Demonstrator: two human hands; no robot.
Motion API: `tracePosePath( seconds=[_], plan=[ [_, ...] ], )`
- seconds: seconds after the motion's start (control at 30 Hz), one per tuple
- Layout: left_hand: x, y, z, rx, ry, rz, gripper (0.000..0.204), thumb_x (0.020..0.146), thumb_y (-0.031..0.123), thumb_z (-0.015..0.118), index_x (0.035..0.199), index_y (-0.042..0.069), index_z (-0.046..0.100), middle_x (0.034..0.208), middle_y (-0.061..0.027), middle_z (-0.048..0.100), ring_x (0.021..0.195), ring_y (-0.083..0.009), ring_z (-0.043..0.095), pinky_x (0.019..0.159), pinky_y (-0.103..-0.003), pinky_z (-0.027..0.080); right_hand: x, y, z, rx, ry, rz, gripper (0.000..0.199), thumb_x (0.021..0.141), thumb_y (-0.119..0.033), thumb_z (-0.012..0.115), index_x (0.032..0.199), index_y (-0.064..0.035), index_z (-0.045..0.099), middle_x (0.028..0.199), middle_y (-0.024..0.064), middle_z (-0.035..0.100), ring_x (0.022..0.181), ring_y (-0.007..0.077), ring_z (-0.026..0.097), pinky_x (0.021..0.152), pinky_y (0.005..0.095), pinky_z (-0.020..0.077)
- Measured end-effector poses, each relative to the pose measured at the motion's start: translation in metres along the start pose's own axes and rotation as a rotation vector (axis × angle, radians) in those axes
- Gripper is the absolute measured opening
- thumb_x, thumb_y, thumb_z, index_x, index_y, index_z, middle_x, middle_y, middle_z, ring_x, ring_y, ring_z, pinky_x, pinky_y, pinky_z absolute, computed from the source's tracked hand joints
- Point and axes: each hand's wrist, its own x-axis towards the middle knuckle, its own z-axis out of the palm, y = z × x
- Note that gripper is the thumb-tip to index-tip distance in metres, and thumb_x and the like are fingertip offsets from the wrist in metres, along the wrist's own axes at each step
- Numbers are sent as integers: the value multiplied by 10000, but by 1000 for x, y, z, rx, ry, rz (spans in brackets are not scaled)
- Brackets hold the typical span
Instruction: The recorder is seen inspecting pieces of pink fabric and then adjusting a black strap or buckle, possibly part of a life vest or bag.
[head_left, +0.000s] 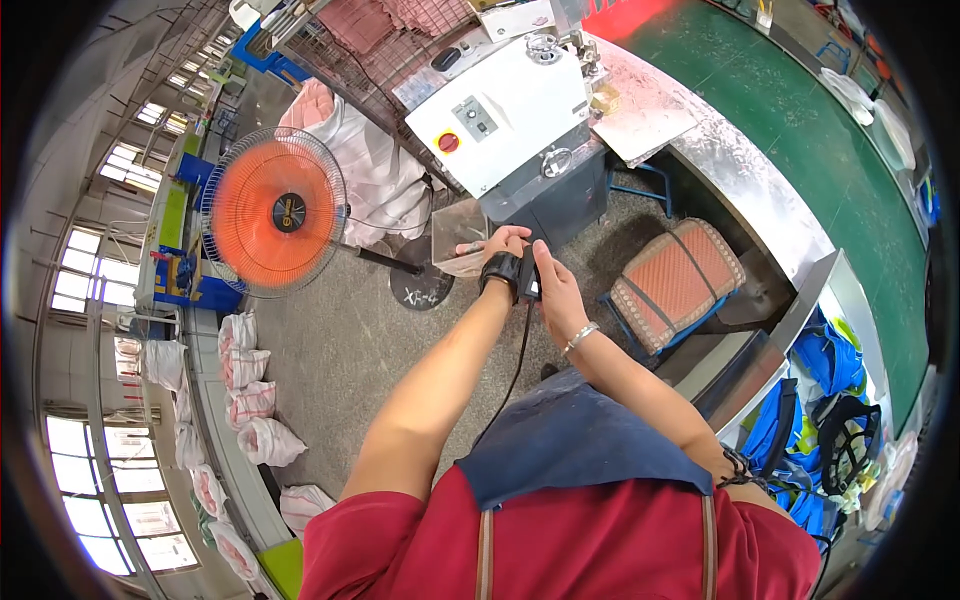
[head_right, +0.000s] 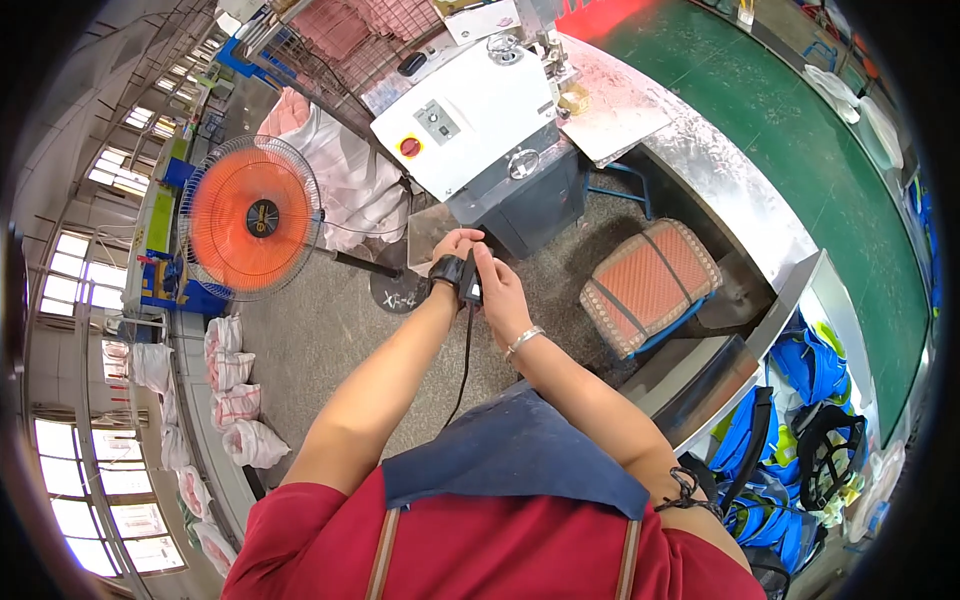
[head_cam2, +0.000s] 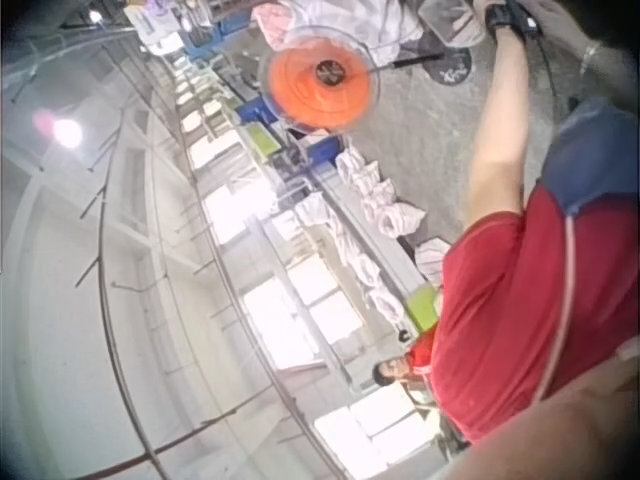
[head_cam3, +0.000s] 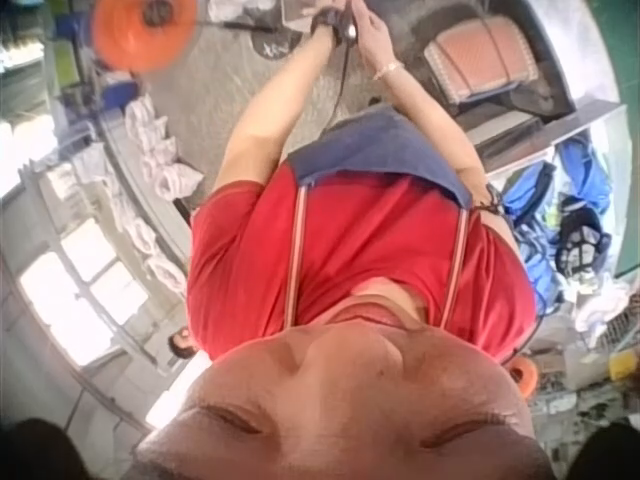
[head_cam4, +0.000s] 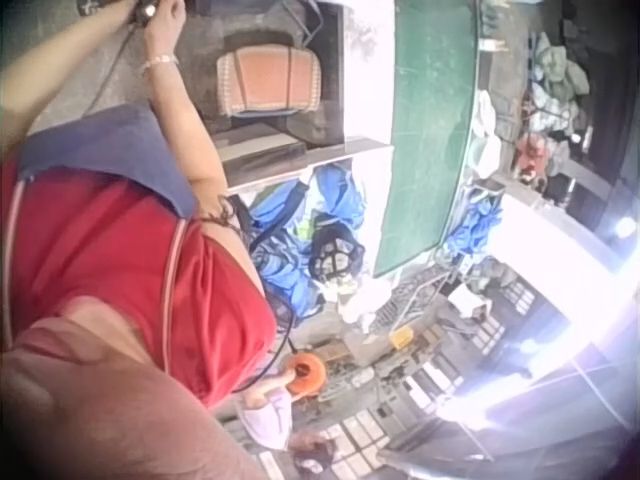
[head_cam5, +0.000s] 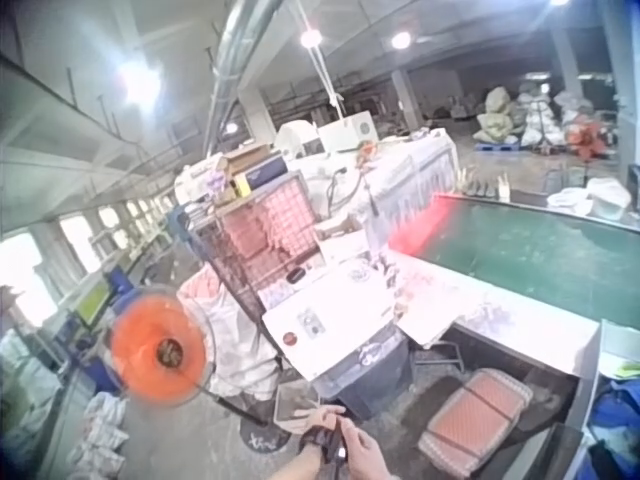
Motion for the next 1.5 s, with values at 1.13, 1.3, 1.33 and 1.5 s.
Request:
tracePosePath(
  seconds=[1.13,1.3,1.33,1.5],
  plan=[
    [-6,72,-6,-807,-463,-317,396,900,84,556,1292,88,501,1091,-85,600,1034,-219,587,915,-380,520,-2,-50,-20,-436,-229,-609,134,861,-85,676,958,-56,588,870,-30,574,776,66,565,734,238,486],
    [-1,60,-5,-788,-506,-374,347,912,146,580,1256,115,542,1047,-75,635,1003,-220,592,829,-367,532,-24,-62,-11,-232,-238,-289,303,877,-251,679,1057,-45,546,864,22,581,692,87,584,602,215,482],
    [2,58,-3,-692,-411,-369,336,916,146,580,1249,120,546,1017,-88,651,961,-216,605,788,-344,535,-27,-63,-9,-317,-189,-292,360,871,-280,684,1094,-45,528,876,34,595,690,94,600,566,220,485],
    [11,33,15,-283,-215,-125,314,908,78,522,1211,0,547,950,-120,648,873,-226,635,735,-351,560,-22,-56,-10,-176,-104,108,499,860,-354,703,1159,-15,494,942,67,633,721,134,659,544,270,541]
  ],
)
